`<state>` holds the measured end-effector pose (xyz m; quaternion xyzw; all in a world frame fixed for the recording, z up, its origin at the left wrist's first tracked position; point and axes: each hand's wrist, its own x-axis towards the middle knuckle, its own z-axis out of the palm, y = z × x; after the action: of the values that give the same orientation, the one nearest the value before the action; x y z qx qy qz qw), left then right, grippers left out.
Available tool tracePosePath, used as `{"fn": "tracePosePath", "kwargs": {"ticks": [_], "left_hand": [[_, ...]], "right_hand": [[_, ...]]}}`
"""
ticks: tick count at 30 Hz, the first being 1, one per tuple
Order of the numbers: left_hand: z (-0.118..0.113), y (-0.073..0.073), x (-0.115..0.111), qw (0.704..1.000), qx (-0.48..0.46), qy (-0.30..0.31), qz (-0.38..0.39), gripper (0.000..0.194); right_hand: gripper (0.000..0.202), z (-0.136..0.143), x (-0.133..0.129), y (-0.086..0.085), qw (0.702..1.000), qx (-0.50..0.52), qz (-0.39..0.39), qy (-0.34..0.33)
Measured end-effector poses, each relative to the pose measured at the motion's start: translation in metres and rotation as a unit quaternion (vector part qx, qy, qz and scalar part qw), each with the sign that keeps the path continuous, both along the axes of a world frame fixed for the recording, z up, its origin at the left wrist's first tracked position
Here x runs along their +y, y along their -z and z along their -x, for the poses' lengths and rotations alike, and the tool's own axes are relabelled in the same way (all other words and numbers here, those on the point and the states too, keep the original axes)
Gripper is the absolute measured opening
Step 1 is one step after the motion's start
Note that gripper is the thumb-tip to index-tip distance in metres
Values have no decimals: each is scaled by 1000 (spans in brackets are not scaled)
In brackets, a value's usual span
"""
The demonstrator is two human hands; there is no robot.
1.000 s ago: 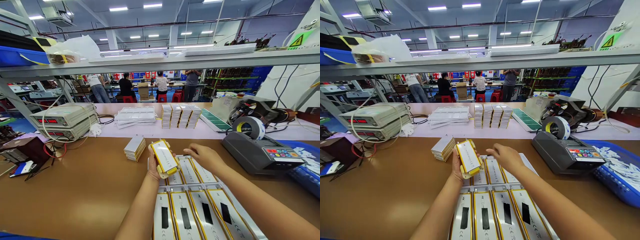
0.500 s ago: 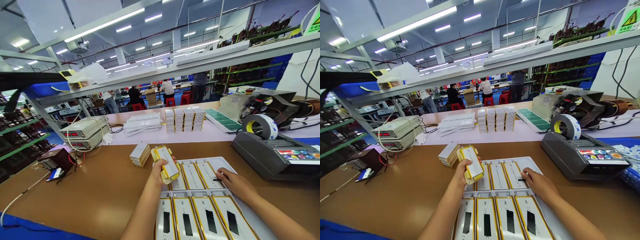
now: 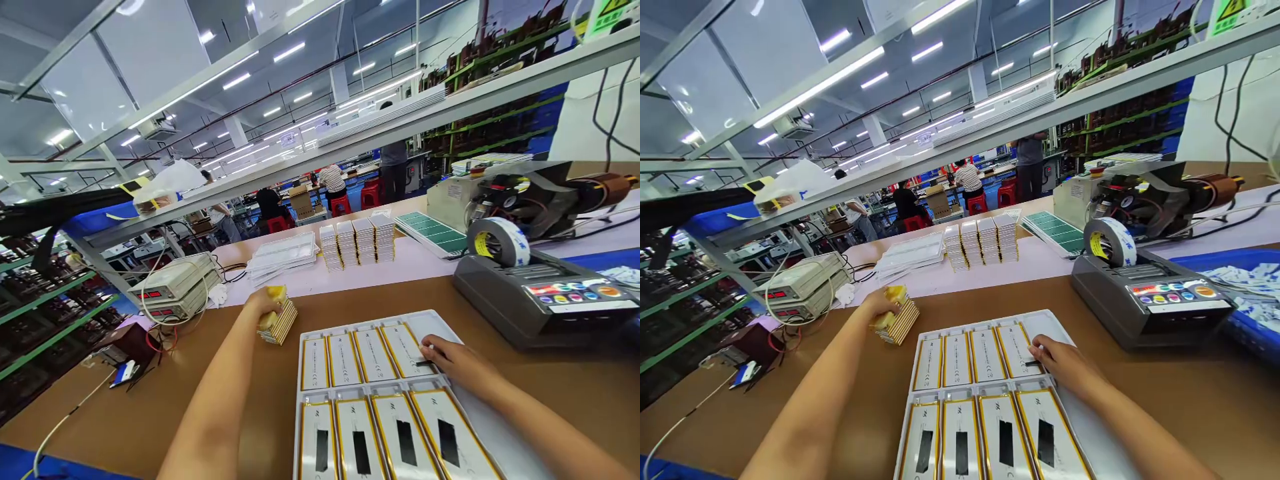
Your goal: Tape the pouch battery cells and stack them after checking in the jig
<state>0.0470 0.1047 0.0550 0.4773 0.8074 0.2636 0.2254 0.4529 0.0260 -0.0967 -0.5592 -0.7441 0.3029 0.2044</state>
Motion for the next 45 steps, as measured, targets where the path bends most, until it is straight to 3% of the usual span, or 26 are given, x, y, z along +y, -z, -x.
{"fn": "tracePosePath", "kwargs": {"ticks": [3,8,14,19,22,23,25,27,29,32,36,41,43,45], "left_hand": [[1,8,5,998,57,-13,38,51],[-6,8,6,995,82,-25,55,59],[-16,-3,-3,994,83,-68,-5,44],[-25,-19,-32,992,31,-51,-113,41],[-54,4,-55,984,-81,16,-158,53],[-67,19,-61,950,-244,81,-176,55],[-93,54,-70,835,-514,164,-108,51],[-115,86,-77,743,-648,166,-38,44],[-128,106,-78,701,-697,149,15,38],[-133,117,-72,667,-730,134,63,37],[-130,115,-63,657,-740,133,61,36],[-131,113,-65,655,-737,152,61,34],[-131,114,-66,652,-738,162,61,34],[-131,115,-65,650,-742,154,57,32]], "right_hand": [[37,-1,1,1,1000,3,2,1],[37,-1,2,2,1000,12,11,0],[38,1,1,3,999,32,16,-18],[38,0,1,11,999,30,17,-28],[37,1,7,20,999,29,8,-24],[36,1,9,21,999,29,-1,-20],[35,2,9,18,999,21,-26,-2],[34,-1,2,7,999,-1,-48,20],[28,-5,-12,-10,997,-45,-55,40],[20,-7,-39,-37,986,-144,-70,36],[17,-1,-69,-57,946,-310,-86,27],[17,13,-80,-58,909,-404,-107,2],[18,16,-79,-55,905,-412,-104,-6],[18,15,-75,-51,911,-404,-80,27]]}}
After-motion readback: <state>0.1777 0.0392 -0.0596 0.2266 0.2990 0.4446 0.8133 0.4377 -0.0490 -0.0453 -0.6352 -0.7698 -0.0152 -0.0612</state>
